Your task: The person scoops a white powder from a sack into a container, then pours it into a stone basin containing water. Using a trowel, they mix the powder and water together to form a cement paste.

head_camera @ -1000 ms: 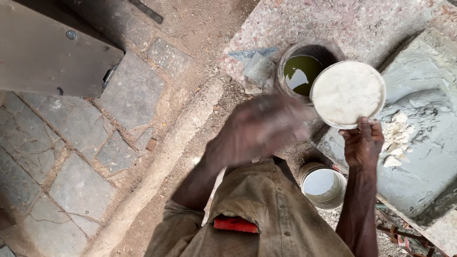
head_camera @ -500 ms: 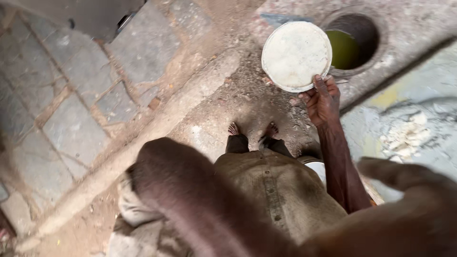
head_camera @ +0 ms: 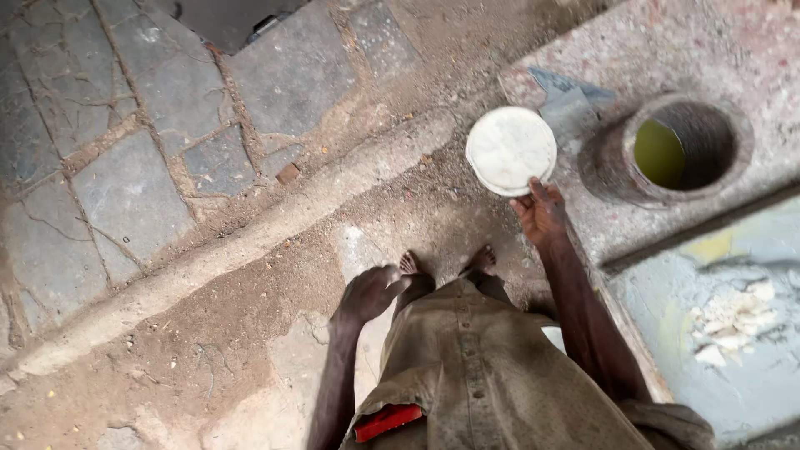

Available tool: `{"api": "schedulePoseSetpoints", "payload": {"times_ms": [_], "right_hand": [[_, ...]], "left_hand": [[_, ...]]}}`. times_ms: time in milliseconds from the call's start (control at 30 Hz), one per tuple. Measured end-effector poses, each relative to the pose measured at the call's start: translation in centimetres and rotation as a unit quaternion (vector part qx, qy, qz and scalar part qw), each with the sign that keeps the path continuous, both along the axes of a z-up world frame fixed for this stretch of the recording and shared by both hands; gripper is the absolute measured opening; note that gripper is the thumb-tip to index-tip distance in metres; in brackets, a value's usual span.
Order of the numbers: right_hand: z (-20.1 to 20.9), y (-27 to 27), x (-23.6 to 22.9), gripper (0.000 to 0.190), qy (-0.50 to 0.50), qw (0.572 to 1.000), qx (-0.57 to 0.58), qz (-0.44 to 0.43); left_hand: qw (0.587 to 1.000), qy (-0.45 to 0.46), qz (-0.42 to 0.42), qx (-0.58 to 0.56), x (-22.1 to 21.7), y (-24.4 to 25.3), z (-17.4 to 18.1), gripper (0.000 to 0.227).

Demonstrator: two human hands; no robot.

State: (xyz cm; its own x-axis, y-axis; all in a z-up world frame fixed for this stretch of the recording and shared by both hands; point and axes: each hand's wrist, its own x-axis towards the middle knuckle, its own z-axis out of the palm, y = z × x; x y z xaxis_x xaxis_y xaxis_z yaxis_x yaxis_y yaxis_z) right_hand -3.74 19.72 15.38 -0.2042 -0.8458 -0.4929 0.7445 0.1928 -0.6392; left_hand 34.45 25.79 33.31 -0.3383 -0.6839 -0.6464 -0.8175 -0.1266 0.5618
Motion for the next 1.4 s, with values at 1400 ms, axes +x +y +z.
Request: {"api": "schedulePoseSetpoints", "payload": {"times_ms": [1400], "right_hand": [[-2.0,-49.6,26.8,0.015,-0.054,0.978,0.124,-0.156]], "left_hand": [[0.972,0.231,0.037,-0.029,27.6,-69.7,1.9,0.054]]}}
